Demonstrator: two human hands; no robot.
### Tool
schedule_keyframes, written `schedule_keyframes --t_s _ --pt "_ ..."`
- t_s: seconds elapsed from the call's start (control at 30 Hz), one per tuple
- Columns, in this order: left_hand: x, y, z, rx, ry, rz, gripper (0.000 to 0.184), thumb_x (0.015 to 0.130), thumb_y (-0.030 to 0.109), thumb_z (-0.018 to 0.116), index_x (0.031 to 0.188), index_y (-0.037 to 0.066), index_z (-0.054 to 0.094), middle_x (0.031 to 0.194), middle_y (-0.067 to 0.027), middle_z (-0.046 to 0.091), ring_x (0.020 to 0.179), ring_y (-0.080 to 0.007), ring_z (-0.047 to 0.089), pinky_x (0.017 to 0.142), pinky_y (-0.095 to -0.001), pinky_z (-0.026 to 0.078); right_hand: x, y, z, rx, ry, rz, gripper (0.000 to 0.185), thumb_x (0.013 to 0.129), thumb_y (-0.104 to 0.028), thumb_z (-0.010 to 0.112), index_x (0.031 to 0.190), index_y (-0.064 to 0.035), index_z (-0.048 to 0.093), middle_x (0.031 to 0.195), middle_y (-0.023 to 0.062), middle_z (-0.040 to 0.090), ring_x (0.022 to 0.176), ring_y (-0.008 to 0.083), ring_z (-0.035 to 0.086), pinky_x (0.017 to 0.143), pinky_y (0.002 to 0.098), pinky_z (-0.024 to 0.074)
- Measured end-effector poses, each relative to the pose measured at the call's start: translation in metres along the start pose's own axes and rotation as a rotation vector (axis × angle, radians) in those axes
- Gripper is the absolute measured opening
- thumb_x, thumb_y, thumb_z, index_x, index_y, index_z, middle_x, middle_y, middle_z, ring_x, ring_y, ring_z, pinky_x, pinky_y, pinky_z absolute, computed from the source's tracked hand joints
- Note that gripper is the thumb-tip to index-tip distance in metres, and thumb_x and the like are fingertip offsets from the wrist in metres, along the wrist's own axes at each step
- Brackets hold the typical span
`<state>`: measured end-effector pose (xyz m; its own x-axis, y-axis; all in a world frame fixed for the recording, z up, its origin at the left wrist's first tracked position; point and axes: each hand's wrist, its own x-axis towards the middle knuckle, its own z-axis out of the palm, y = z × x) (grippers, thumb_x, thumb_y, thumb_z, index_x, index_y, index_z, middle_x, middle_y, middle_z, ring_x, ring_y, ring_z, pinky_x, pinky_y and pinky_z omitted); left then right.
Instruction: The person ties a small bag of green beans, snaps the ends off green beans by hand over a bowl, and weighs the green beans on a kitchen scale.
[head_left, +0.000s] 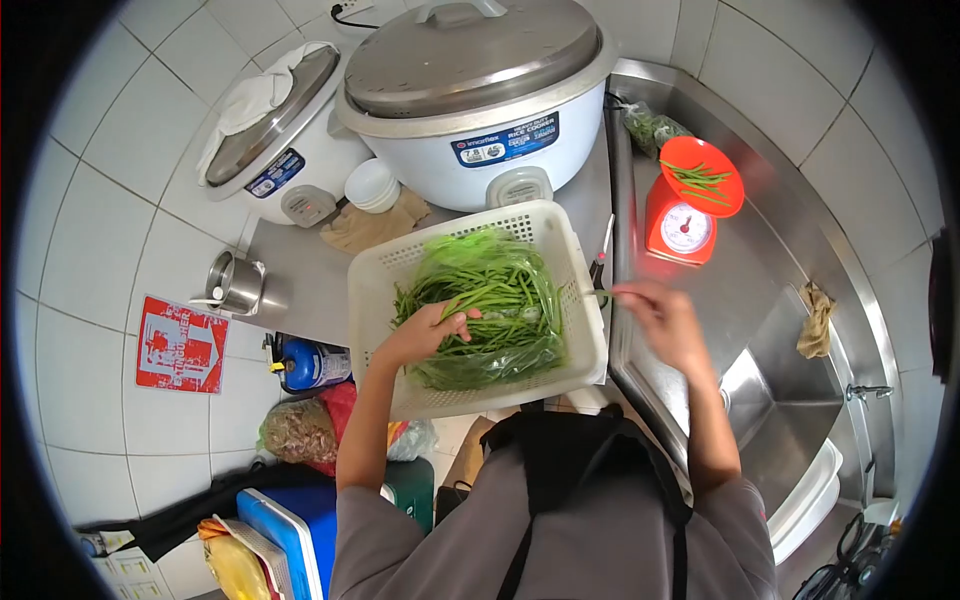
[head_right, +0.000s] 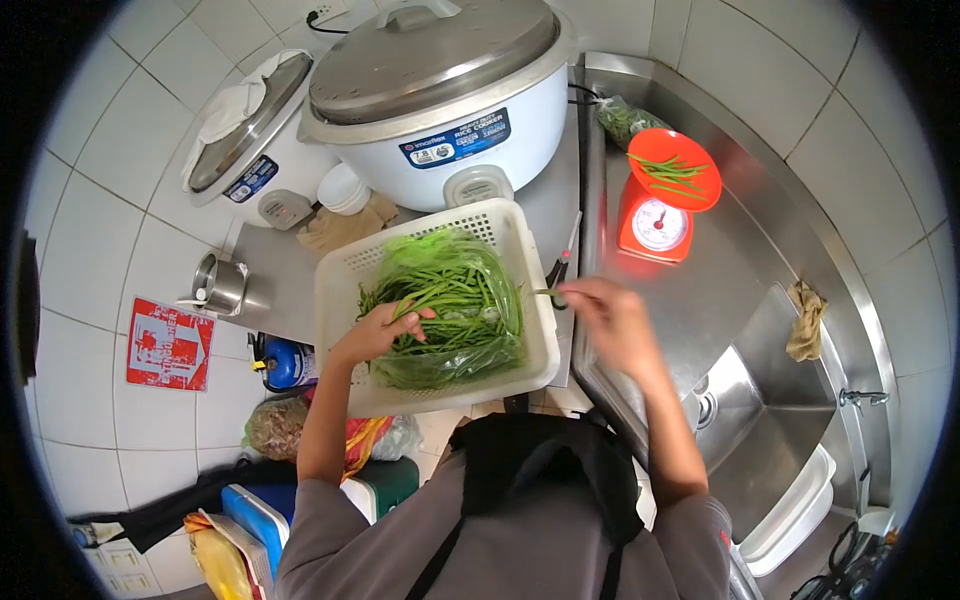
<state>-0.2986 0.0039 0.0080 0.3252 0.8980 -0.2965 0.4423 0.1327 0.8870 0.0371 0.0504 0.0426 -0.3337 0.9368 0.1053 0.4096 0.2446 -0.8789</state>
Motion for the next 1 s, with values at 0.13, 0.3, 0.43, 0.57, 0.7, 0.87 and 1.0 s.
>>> schedule_keyframes --t_s 0.13,0.3,0.43,0.57,0.7,0.87,1.0 --pt "-0.001 -0.011 -0.004 0.073 0.035 -0.021 0.036 0.093 0.030 0.041 0.108 0.001 0.055 0.076 -0.0050 0.061 0.077 -0.0138 0.055 0.078 -0.0285 0.042 -0.068 0.048 -0.081 -0.224 0.152 0.333 0.014 0.081 -0.010 0.059 0.089 0.0005 0.064 0.082 0.0119 0.063 0.073 0.0191 0.060 0.066 0.0298 0.0463" --pt "0.006 0.007 0.004 0.119 0.148 0.008 0.035 0.093 0.030 0.042 0.104 0.000 0.055 0.072 -0.0034 0.056 0.073 -0.0139 0.054 0.075 -0.0290 0.042 -0.153 0.146 -0.114 -0.796 0.245 0.680 0.013 0.078 -0.017 0.057 0.082 -0.0093 0.067 0.084 0.0160 0.063 0.079 0.0350 0.060 0.071 0.0418 0.0474" --pt "0.009 0.028 0.014 -0.070 0.242 0.019 0.034 0.093 0.027 0.043 0.104 -0.003 0.053 0.073 -0.0020 0.047 0.071 -0.0136 0.052 0.070 -0.0270 0.041 -0.180 0.223 -0.109 -0.892 0.177 0.888 0.015 0.075 -0.015 0.058 0.083 -0.0088 0.068 0.082 0.0154 0.064 0.078 0.0326 0.062 0.069 0.0405 0.0484" --pt "0.017 0.054 0.032 -0.103 0.318 0.091 0.033 0.094 0.027 0.042 0.104 -0.003 0.053 0.072 -0.0016 0.047 0.070 -0.0133 0.051 0.070 -0.0267 0.040 -0.169 0.215 -0.108 -0.712 0.222 0.761 0.015 0.075 -0.013 0.057 0.085 -0.0084 0.068 0.081 0.0141 0.065 0.076 0.0314 0.063 0.068 0.0382 0.0491" --pt "0.035 0.077 0.058 -0.113 0.337 0.091 0.034 0.094 0.026 0.041 0.105 -0.003 0.053 0.072 -0.0008 0.047 0.070 -0.0124 0.051 0.071 -0.0257 0.039 -0.141 0.198 -0.117 -0.557 0.164 0.576 0.016 0.072 -0.012 0.057 0.082 -0.0038 0.067 0.076 0.0179 0.063 0.072 0.0309 0.063 0.067 0.0362 0.0490" --pt "0.045 0.079 0.085 -0.269 0.264 0.125 0.035 0.094 0.029 0.040 0.107 -0.001 0.052 0.071 -0.0006 0.048 0.071 -0.0115 0.051 0.072 -0.0253 0.040 -0.133 0.165 -0.120 -0.559 0.240 0.612 0.019 0.075 -0.016 0.059 0.086 -0.0018 0.066 0.080 0.0179 0.064 0.075 0.0298 0.063 0.068 0.0363 0.0492" --pt "0.056 0.079 0.114 -0.343 0.157 0.167 0.035 0.094 0.027 0.041 0.111 -0.003 0.050 0.075 -0.0001 0.047 0.071 -0.0127 0.051 0.072 -0.0265 0.040 -0.092 0.086 -0.098 -0.046 0.278 0.309 0.024 0.086 -0.021 0.055 0.094 -0.0009 0.064 0.072 0.0079 0.063 0.065 0.0152 0.060 0.060 0.0288 0.0468"
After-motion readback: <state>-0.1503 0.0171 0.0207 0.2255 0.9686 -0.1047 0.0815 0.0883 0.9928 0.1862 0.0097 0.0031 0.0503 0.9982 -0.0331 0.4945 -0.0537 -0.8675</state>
